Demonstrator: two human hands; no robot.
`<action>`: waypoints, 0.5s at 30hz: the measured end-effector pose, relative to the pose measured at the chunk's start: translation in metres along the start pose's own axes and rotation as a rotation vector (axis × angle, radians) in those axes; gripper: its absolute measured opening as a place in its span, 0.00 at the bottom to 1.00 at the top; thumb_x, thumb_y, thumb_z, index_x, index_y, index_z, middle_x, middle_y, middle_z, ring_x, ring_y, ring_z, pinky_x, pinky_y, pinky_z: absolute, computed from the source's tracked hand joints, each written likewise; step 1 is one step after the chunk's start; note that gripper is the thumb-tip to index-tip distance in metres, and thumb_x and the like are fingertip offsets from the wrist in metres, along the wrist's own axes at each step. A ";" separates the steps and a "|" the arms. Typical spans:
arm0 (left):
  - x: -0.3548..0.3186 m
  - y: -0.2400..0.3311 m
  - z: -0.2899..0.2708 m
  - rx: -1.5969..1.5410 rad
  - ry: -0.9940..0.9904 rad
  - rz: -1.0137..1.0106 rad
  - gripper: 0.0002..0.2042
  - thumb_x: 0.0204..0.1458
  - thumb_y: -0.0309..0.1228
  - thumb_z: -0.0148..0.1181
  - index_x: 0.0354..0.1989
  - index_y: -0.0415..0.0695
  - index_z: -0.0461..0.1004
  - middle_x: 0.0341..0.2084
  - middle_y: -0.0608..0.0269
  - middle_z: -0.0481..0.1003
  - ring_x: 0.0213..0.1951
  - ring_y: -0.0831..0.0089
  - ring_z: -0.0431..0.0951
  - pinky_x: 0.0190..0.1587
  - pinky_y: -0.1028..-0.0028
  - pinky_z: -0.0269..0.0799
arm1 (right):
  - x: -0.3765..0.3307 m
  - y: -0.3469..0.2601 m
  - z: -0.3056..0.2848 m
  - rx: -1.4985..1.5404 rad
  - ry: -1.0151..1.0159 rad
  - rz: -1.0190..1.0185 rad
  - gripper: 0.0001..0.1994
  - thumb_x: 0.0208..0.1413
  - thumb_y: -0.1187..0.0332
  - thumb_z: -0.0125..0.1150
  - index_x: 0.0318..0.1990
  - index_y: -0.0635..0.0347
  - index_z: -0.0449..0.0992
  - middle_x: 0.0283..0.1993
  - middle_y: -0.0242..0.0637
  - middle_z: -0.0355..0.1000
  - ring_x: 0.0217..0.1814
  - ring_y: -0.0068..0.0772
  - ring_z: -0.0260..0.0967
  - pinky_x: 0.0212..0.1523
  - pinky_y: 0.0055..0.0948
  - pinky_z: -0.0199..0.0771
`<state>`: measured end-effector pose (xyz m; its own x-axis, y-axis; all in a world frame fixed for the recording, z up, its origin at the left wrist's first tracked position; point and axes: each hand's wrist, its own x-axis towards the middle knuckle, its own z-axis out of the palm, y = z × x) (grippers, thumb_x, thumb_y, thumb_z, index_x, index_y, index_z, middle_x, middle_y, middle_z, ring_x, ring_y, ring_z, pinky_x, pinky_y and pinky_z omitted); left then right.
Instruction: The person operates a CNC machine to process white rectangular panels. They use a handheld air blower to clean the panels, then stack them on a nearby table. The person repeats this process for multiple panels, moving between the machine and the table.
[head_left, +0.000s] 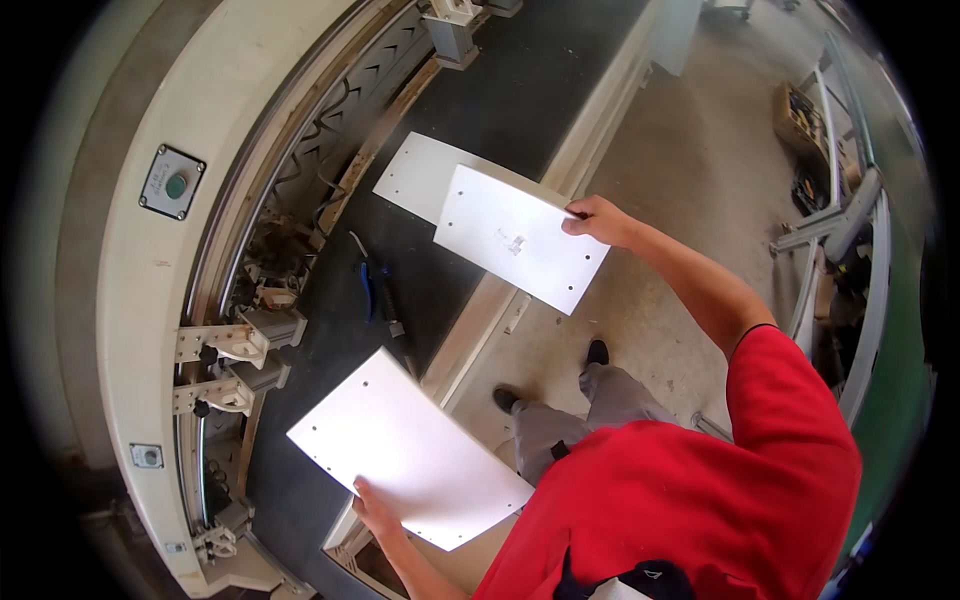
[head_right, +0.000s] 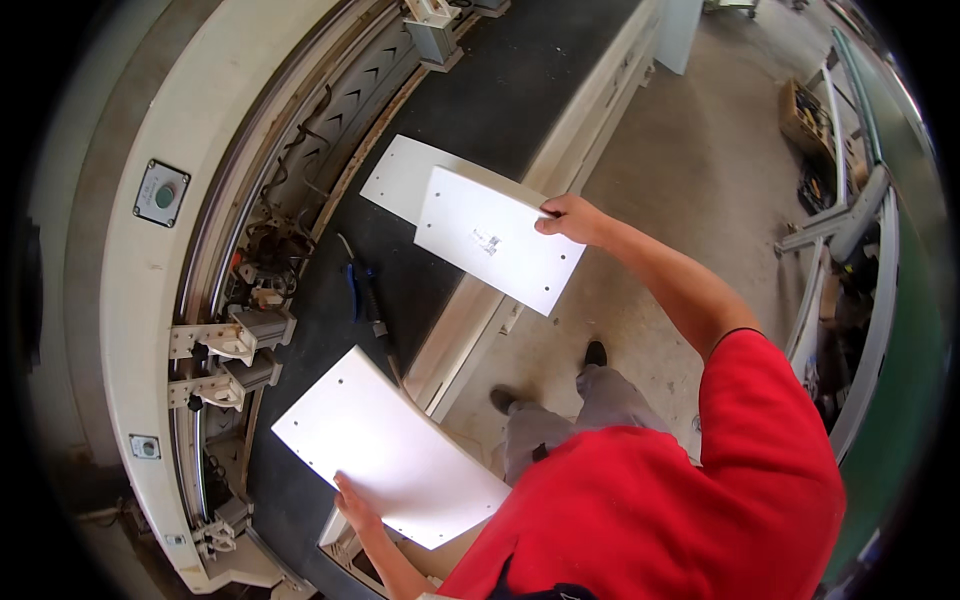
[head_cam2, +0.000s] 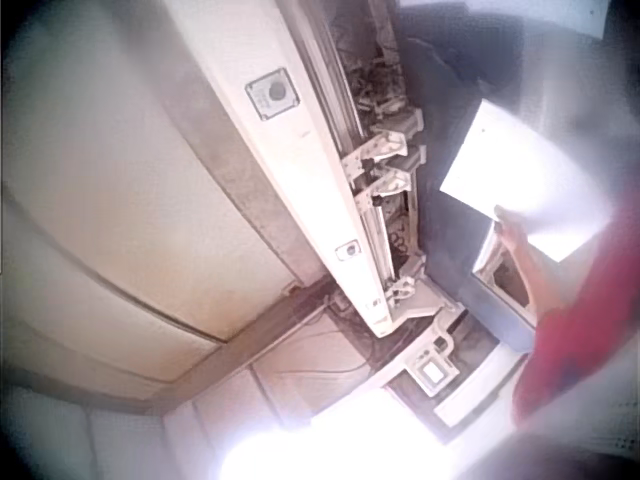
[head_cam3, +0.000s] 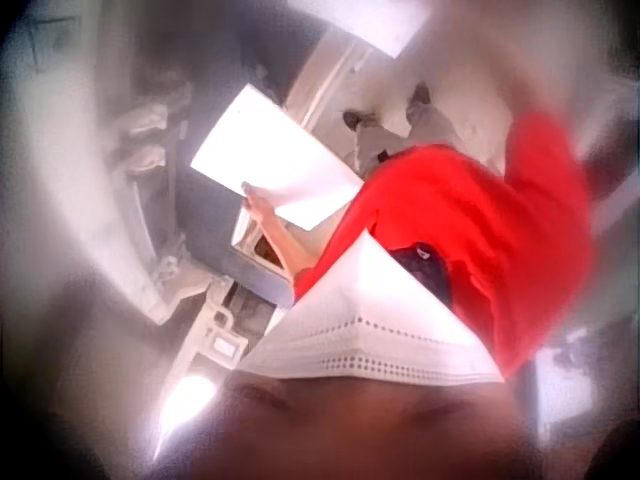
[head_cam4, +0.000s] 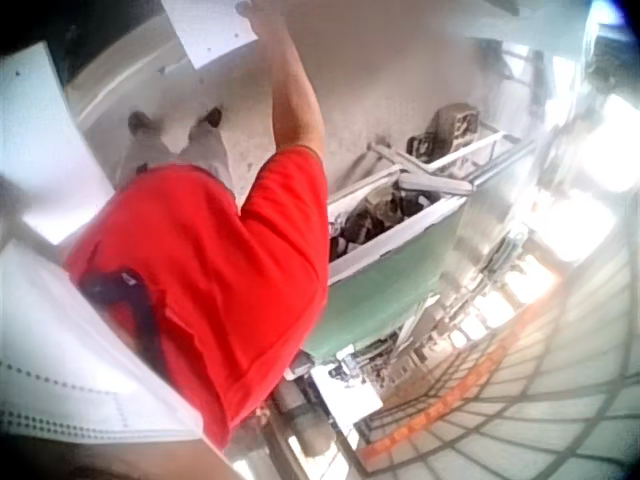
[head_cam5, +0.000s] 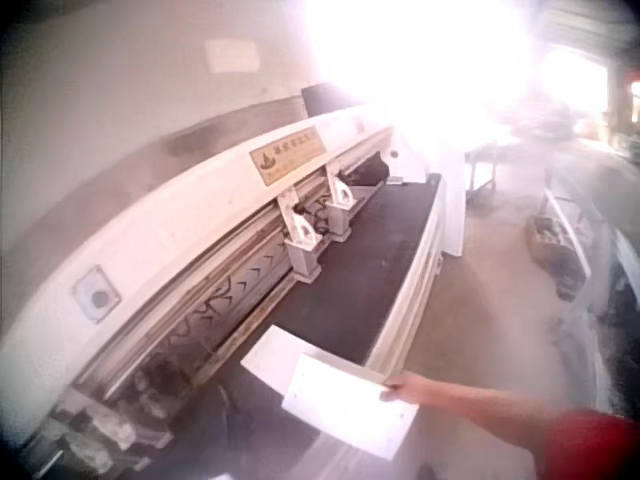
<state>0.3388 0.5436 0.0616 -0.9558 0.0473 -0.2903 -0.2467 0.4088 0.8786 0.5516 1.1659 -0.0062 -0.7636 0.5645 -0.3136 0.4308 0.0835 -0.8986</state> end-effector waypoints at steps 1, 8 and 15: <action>-0.008 0.015 0.014 0.039 -0.040 0.021 0.32 0.55 0.57 0.55 0.47 0.33 0.65 0.38 0.60 0.72 0.39 0.73 0.71 0.42 0.71 0.70 | 0.012 0.020 -0.008 -0.130 0.106 -0.121 0.19 0.48 0.63 0.68 0.46 0.62 0.76 0.35 0.42 0.75 0.39 0.35 0.72 0.45 0.32 0.70; -0.069 0.106 0.115 0.076 0.035 0.368 0.31 0.51 0.63 0.55 0.20 0.45 0.60 0.16 0.77 0.58 0.20 0.86 0.56 0.21 0.79 0.47 | 0.082 0.011 -0.030 -0.234 -0.253 0.175 0.30 0.38 0.64 0.73 0.51 0.71 0.73 0.46 0.50 0.76 0.49 0.44 0.73 0.51 0.37 0.71; -0.060 0.173 0.253 0.035 -0.012 0.665 0.28 0.54 0.57 0.56 0.21 0.39 0.66 0.17 0.75 0.64 0.22 0.82 0.59 0.23 0.76 0.53 | 0.078 0.008 -0.058 0.100 -0.276 0.153 0.30 0.35 0.65 0.74 0.48 0.70 0.74 0.45 0.49 0.76 0.48 0.40 0.74 0.50 0.33 0.71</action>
<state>0.3937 0.8417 0.1350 -0.9005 0.3097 0.3052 0.4007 0.3182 0.8592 0.5236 1.2586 -0.0201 -0.8008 0.3196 -0.5066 0.5120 -0.0737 -0.8558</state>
